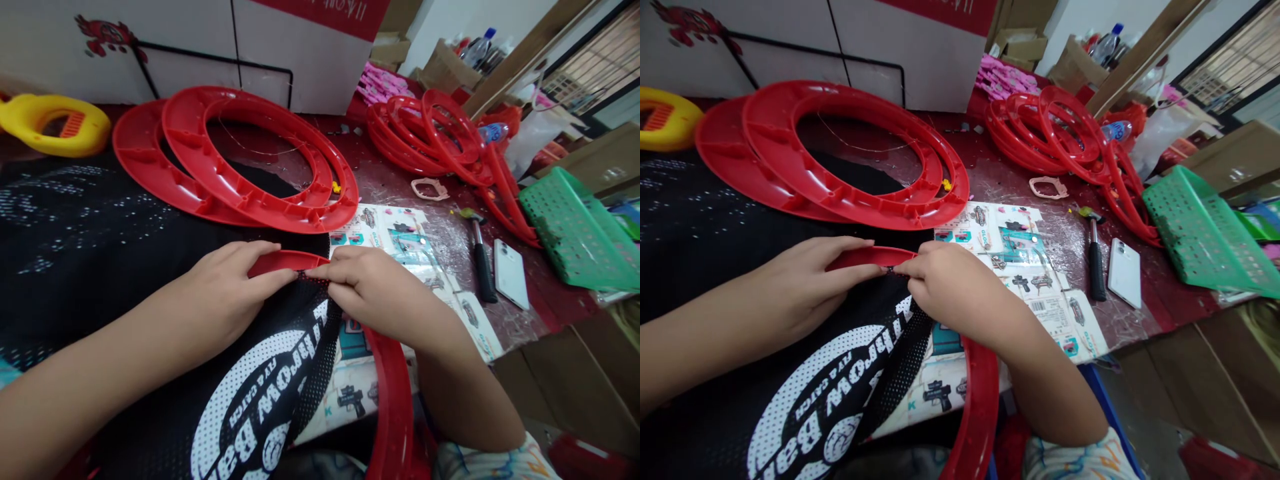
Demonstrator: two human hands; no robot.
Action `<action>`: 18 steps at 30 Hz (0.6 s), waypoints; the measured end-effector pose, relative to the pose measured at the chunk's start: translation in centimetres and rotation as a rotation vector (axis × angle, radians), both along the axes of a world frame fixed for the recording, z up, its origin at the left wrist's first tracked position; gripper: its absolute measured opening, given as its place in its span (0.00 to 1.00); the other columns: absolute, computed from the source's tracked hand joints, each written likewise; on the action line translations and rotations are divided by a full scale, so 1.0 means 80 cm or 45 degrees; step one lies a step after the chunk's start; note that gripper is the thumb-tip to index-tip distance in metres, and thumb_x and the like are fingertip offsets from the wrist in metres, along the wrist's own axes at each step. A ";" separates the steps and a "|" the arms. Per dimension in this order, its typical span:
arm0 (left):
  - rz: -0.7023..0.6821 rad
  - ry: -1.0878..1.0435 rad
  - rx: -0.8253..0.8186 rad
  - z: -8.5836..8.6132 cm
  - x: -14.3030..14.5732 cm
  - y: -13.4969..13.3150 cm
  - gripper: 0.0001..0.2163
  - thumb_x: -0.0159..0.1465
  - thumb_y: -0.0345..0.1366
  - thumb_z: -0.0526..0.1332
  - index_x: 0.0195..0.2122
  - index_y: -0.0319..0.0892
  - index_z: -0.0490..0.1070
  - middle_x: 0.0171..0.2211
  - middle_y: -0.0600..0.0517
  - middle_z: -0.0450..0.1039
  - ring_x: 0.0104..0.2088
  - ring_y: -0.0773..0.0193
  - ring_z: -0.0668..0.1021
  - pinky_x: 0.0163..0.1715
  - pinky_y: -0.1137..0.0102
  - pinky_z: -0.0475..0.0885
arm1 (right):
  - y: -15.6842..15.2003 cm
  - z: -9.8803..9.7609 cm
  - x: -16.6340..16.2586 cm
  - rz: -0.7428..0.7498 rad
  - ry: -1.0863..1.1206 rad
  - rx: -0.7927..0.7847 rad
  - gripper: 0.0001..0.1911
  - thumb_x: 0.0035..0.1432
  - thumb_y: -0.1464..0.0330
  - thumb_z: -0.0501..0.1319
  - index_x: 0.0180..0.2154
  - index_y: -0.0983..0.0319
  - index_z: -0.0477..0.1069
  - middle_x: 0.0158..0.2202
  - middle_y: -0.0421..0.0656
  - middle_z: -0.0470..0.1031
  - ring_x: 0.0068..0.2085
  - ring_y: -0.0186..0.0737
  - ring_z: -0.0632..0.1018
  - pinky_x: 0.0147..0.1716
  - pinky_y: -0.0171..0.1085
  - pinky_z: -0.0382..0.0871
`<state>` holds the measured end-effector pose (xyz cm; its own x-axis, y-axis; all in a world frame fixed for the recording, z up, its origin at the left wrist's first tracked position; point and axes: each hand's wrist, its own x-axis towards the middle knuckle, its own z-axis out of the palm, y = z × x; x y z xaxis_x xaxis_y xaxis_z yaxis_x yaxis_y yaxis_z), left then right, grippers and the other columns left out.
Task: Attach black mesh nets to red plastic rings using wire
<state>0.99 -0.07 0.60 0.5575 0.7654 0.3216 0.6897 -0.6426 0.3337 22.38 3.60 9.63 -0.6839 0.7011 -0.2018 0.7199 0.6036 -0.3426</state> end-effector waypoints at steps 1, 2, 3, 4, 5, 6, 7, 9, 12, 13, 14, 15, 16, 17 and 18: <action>-0.002 0.004 -0.007 0.000 0.000 0.000 0.17 0.66 0.28 0.49 0.55 0.45 0.66 0.56 0.39 0.60 0.56 0.45 0.67 0.51 0.49 0.69 | 0.000 0.000 0.000 -0.001 0.003 0.003 0.19 0.60 0.76 0.52 0.47 0.62 0.77 0.35 0.45 0.75 0.37 0.37 0.73 0.41 0.36 0.63; -0.003 0.007 -0.010 0.001 0.000 0.000 0.17 0.66 0.29 0.49 0.54 0.45 0.66 0.56 0.39 0.60 0.56 0.45 0.67 0.51 0.49 0.69 | 0.000 0.000 0.000 0.004 0.002 -0.001 0.19 0.60 0.77 0.52 0.46 0.63 0.77 0.35 0.45 0.75 0.37 0.37 0.73 0.41 0.36 0.63; -0.003 0.011 -0.013 0.001 0.000 0.000 0.17 0.66 0.28 0.49 0.54 0.44 0.66 0.56 0.39 0.60 0.56 0.45 0.67 0.51 0.49 0.70 | 0.000 -0.001 -0.001 0.013 0.001 -0.011 0.19 0.60 0.77 0.52 0.46 0.63 0.77 0.35 0.45 0.75 0.37 0.37 0.73 0.41 0.35 0.63; 0.002 0.018 -0.012 0.002 0.000 -0.001 0.17 0.66 0.28 0.48 0.54 0.44 0.66 0.56 0.39 0.60 0.56 0.45 0.67 0.51 0.49 0.70 | 0.000 -0.001 -0.001 0.017 -0.003 -0.018 0.19 0.59 0.77 0.52 0.46 0.63 0.77 0.35 0.45 0.76 0.37 0.36 0.73 0.41 0.35 0.63; 0.005 0.030 -0.009 0.002 0.000 -0.001 0.17 0.66 0.27 0.48 0.53 0.43 0.67 0.56 0.38 0.60 0.56 0.44 0.67 0.51 0.49 0.70 | 0.000 -0.001 -0.002 0.013 -0.009 -0.017 0.19 0.59 0.77 0.52 0.46 0.63 0.77 0.35 0.45 0.76 0.36 0.36 0.73 0.41 0.35 0.63; 0.011 0.044 -0.004 0.002 0.000 -0.001 0.17 0.66 0.27 0.48 0.52 0.42 0.67 0.56 0.37 0.60 0.56 0.44 0.67 0.51 0.49 0.70 | 0.000 -0.002 -0.002 0.004 -0.022 -0.011 0.19 0.59 0.76 0.52 0.46 0.63 0.77 0.35 0.45 0.76 0.36 0.36 0.73 0.40 0.35 0.63; 0.018 0.060 -0.004 0.002 0.000 -0.001 0.16 0.65 0.27 0.49 0.52 0.42 0.68 0.57 0.37 0.60 0.56 0.44 0.67 0.51 0.49 0.70 | 0.000 -0.003 -0.003 -0.005 -0.037 -0.002 0.18 0.59 0.76 0.52 0.46 0.63 0.77 0.34 0.45 0.76 0.36 0.36 0.73 0.40 0.35 0.63; 0.026 0.079 -0.003 0.002 0.000 -0.002 0.16 0.65 0.27 0.49 0.52 0.42 0.67 0.57 0.37 0.60 0.56 0.44 0.67 0.51 0.49 0.70 | 0.000 -0.003 -0.004 -0.008 -0.057 -0.001 0.17 0.59 0.76 0.53 0.43 0.64 0.78 0.35 0.45 0.76 0.37 0.36 0.73 0.40 0.35 0.63; 0.022 0.078 -0.010 0.002 -0.002 -0.003 0.17 0.65 0.27 0.49 0.54 0.43 0.66 0.57 0.38 0.60 0.57 0.43 0.67 0.51 0.48 0.69 | 0.000 -0.002 -0.004 -0.007 -0.029 -0.060 0.16 0.58 0.78 0.53 0.39 0.64 0.78 0.36 0.45 0.77 0.37 0.36 0.73 0.40 0.34 0.62; 0.019 0.072 -0.014 0.001 -0.003 -0.003 0.18 0.65 0.27 0.48 0.54 0.44 0.65 0.57 0.38 0.60 0.57 0.43 0.67 0.51 0.48 0.69 | 0.001 -0.001 -0.002 -0.029 -0.001 -0.086 0.16 0.57 0.78 0.53 0.39 0.64 0.78 0.36 0.45 0.77 0.36 0.35 0.74 0.39 0.34 0.62; 0.019 0.065 -0.016 0.001 -0.003 -0.003 0.18 0.65 0.27 0.48 0.55 0.44 0.64 0.57 0.38 0.60 0.57 0.43 0.67 0.50 0.48 0.70 | 0.002 0.000 -0.001 -0.069 0.031 -0.108 0.16 0.57 0.79 0.53 0.40 0.64 0.77 0.35 0.43 0.77 0.35 0.35 0.73 0.38 0.33 0.62; 0.022 0.061 -0.020 0.001 -0.004 -0.004 0.18 0.65 0.27 0.49 0.55 0.44 0.64 0.57 0.39 0.61 0.56 0.44 0.68 0.50 0.48 0.70 | 0.004 0.002 0.002 -0.116 0.064 -0.131 0.16 0.57 0.79 0.53 0.42 0.64 0.76 0.34 0.42 0.77 0.34 0.33 0.73 0.36 0.33 0.62; 0.027 0.058 -0.023 0.001 -0.004 -0.004 0.18 0.64 0.27 0.49 0.55 0.43 0.64 0.57 0.39 0.61 0.56 0.44 0.68 0.50 0.48 0.70 | 0.006 0.003 0.004 -0.164 0.094 -0.156 0.17 0.56 0.79 0.53 0.44 0.64 0.75 0.33 0.41 0.76 0.32 0.32 0.73 0.34 0.32 0.61; 0.034 0.059 -0.027 0.001 -0.005 -0.004 0.18 0.64 0.27 0.49 0.55 0.43 0.64 0.57 0.39 0.61 0.56 0.44 0.68 0.51 0.48 0.70 | 0.008 0.004 0.007 -0.208 0.117 -0.183 0.17 0.56 0.78 0.54 0.46 0.64 0.73 0.31 0.39 0.75 0.31 0.31 0.72 0.32 0.31 0.60; 0.041 0.063 -0.031 0.000 -0.005 -0.004 0.18 0.64 0.27 0.49 0.54 0.43 0.64 0.57 0.38 0.61 0.56 0.44 0.68 0.51 0.48 0.69 | 0.010 0.005 0.009 -0.241 0.133 -0.209 0.18 0.56 0.78 0.54 0.48 0.64 0.71 0.29 0.38 0.74 0.29 0.31 0.71 0.30 0.31 0.60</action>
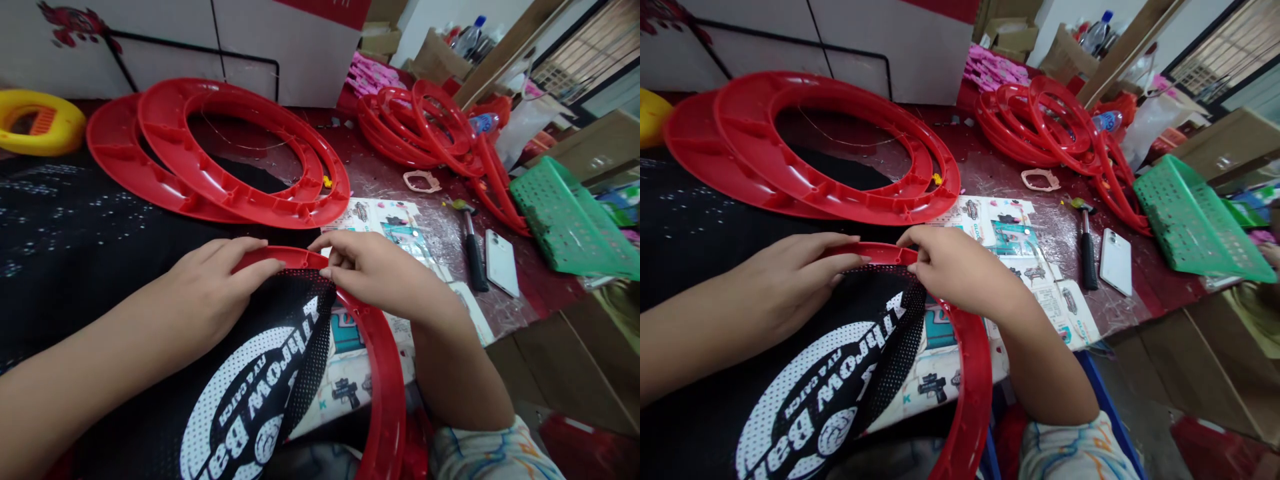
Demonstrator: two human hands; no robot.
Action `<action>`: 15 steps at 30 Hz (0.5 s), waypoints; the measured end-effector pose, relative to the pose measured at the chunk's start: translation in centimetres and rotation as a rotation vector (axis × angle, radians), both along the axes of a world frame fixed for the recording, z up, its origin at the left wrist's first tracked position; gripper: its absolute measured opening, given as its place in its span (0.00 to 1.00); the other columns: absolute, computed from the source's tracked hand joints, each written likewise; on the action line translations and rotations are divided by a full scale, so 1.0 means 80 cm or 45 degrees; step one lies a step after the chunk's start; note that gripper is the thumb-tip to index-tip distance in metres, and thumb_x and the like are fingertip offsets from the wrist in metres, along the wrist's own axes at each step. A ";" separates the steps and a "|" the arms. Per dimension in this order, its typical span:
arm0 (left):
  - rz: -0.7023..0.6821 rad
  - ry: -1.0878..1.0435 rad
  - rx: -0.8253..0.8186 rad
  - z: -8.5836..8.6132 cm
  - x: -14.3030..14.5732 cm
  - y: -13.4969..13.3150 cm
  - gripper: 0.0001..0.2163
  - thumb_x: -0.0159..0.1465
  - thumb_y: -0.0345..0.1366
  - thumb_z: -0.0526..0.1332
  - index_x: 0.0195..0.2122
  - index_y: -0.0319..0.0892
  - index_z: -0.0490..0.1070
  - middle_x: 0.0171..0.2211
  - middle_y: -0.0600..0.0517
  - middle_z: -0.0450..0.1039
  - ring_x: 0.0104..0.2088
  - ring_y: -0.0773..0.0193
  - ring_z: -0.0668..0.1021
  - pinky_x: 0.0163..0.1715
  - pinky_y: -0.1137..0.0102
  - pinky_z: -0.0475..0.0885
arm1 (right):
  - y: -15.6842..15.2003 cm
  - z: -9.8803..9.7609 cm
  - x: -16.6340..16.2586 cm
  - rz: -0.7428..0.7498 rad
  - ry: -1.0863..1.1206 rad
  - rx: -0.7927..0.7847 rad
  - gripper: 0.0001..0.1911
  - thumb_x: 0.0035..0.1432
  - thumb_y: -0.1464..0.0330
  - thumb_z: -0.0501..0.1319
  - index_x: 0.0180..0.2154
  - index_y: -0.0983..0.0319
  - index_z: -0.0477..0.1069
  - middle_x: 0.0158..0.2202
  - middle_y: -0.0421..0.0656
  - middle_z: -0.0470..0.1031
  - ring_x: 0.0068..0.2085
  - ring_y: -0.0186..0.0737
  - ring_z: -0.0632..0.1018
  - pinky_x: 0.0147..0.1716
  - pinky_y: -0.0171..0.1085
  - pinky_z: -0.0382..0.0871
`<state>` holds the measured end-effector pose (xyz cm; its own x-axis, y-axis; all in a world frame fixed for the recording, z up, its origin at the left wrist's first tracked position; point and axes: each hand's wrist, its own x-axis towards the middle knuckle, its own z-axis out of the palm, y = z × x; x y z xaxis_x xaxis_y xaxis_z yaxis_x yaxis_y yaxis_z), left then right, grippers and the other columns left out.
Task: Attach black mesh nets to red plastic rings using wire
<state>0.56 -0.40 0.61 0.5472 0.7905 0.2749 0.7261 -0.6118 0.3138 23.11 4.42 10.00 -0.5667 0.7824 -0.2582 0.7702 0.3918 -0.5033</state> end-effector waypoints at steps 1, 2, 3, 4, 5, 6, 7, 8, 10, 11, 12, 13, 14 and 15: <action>0.003 0.004 -0.004 -0.001 0.000 0.000 0.18 0.64 0.27 0.49 0.54 0.42 0.64 0.58 0.38 0.61 0.56 0.43 0.68 0.51 0.48 0.69 | 0.002 0.000 0.002 -0.018 0.010 -0.030 0.18 0.56 0.78 0.55 0.49 0.64 0.70 0.28 0.37 0.72 0.28 0.30 0.71 0.29 0.31 0.59; 0.006 0.004 -0.004 -0.002 -0.001 0.000 0.18 0.64 0.28 0.49 0.54 0.43 0.63 0.58 0.38 0.61 0.57 0.42 0.68 0.51 0.47 0.69 | 0.005 0.000 0.004 -0.022 0.016 -0.061 0.19 0.55 0.78 0.55 0.49 0.64 0.69 0.27 0.36 0.71 0.28 0.30 0.70 0.29 0.30 0.59; 0.007 0.000 -0.001 -0.003 -0.001 0.000 0.18 0.64 0.28 0.49 0.55 0.43 0.63 0.58 0.38 0.61 0.57 0.42 0.68 0.51 0.47 0.69 | 0.007 0.000 0.005 -0.021 0.021 -0.088 0.19 0.55 0.79 0.55 0.49 0.64 0.69 0.26 0.35 0.70 0.27 0.30 0.70 0.29 0.30 0.59; 0.007 -0.007 0.006 -0.004 -0.001 0.000 0.18 0.64 0.28 0.49 0.55 0.43 0.63 0.57 0.38 0.61 0.56 0.42 0.68 0.50 0.47 0.69 | 0.008 -0.001 0.005 -0.020 0.026 -0.107 0.19 0.55 0.79 0.56 0.49 0.64 0.69 0.26 0.35 0.70 0.27 0.29 0.70 0.28 0.30 0.59; 0.005 -0.014 0.015 -0.005 -0.002 0.000 0.18 0.64 0.28 0.49 0.55 0.44 0.63 0.57 0.38 0.62 0.56 0.42 0.68 0.50 0.47 0.70 | 0.009 -0.001 0.005 -0.018 0.029 -0.123 0.19 0.55 0.79 0.56 0.49 0.64 0.69 0.26 0.34 0.69 0.27 0.29 0.70 0.28 0.30 0.59; 0.002 -0.019 0.025 -0.007 -0.002 0.001 0.18 0.64 0.28 0.49 0.55 0.44 0.63 0.57 0.38 0.62 0.55 0.42 0.69 0.50 0.47 0.70 | 0.010 -0.002 0.005 -0.017 0.033 -0.135 0.19 0.55 0.79 0.56 0.48 0.64 0.69 0.25 0.34 0.69 0.27 0.29 0.70 0.28 0.30 0.59; -0.002 -0.023 0.033 -0.008 -0.002 0.001 0.18 0.64 0.28 0.49 0.55 0.44 0.63 0.57 0.38 0.62 0.55 0.42 0.69 0.49 0.47 0.70 | 0.010 -0.002 0.004 -0.017 0.041 -0.145 0.18 0.55 0.79 0.56 0.48 0.64 0.69 0.25 0.34 0.69 0.27 0.29 0.70 0.28 0.30 0.59; -0.009 -0.026 0.042 -0.009 -0.002 0.002 0.18 0.64 0.28 0.49 0.55 0.44 0.63 0.57 0.39 0.62 0.54 0.43 0.70 0.49 0.47 0.70 | 0.010 -0.003 0.004 -0.019 0.052 -0.149 0.18 0.55 0.79 0.55 0.48 0.65 0.68 0.25 0.34 0.69 0.26 0.29 0.70 0.28 0.30 0.59; -0.014 -0.029 0.046 -0.010 -0.001 0.002 0.18 0.64 0.28 0.49 0.55 0.45 0.63 0.56 0.39 0.63 0.54 0.43 0.70 0.49 0.48 0.70 | 0.009 -0.004 0.003 -0.029 0.078 -0.145 0.18 0.54 0.79 0.55 0.48 0.65 0.68 0.25 0.33 0.69 0.26 0.28 0.70 0.28 0.30 0.60; -0.011 -0.030 0.045 -0.010 -0.001 0.002 0.18 0.64 0.28 0.49 0.55 0.45 0.63 0.56 0.39 0.63 0.54 0.43 0.70 0.49 0.48 0.70 | 0.009 -0.005 0.003 -0.035 0.090 -0.137 0.18 0.54 0.79 0.55 0.47 0.65 0.68 0.25 0.33 0.69 0.26 0.28 0.70 0.28 0.30 0.60; -0.008 -0.030 0.045 -0.010 -0.001 0.001 0.18 0.64 0.28 0.49 0.55 0.45 0.63 0.56 0.39 0.63 0.54 0.43 0.70 0.49 0.48 0.70 | 0.008 -0.006 0.003 -0.039 0.098 -0.127 0.18 0.54 0.79 0.55 0.47 0.65 0.68 0.24 0.33 0.69 0.26 0.28 0.70 0.29 0.30 0.60; -0.005 -0.029 0.042 -0.010 -0.001 0.000 0.18 0.64 0.28 0.49 0.55 0.45 0.63 0.56 0.39 0.63 0.55 0.43 0.70 0.49 0.48 0.70 | 0.008 -0.006 0.003 -0.042 0.103 -0.118 0.18 0.53 0.79 0.55 0.46 0.65 0.68 0.24 0.33 0.69 0.26 0.28 0.70 0.29 0.30 0.60; -0.001 -0.026 0.039 -0.009 0.000 0.000 0.18 0.64 0.28 0.48 0.55 0.45 0.63 0.56 0.39 0.63 0.55 0.43 0.69 0.49 0.48 0.70 | 0.007 -0.007 0.003 -0.044 0.107 -0.113 0.17 0.53 0.79 0.55 0.46 0.64 0.68 0.24 0.33 0.69 0.26 0.28 0.70 0.28 0.30 0.60; 0.001 -0.022 0.036 -0.009 0.000 -0.001 0.18 0.64 0.28 0.48 0.55 0.45 0.63 0.56 0.39 0.62 0.55 0.43 0.69 0.49 0.48 0.70 | 0.006 -0.008 0.002 -0.044 0.109 -0.112 0.17 0.53 0.78 0.54 0.45 0.64 0.68 0.24 0.33 0.69 0.26 0.28 0.70 0.28 0.30 0.60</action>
<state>0.53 -0.49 -0.07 0.5417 0.7826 0.3069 0.7210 -0.6202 0.3090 23.28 4.92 9.40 -0.5626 0.7784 -0.2786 0.7353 0.3171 -0.5989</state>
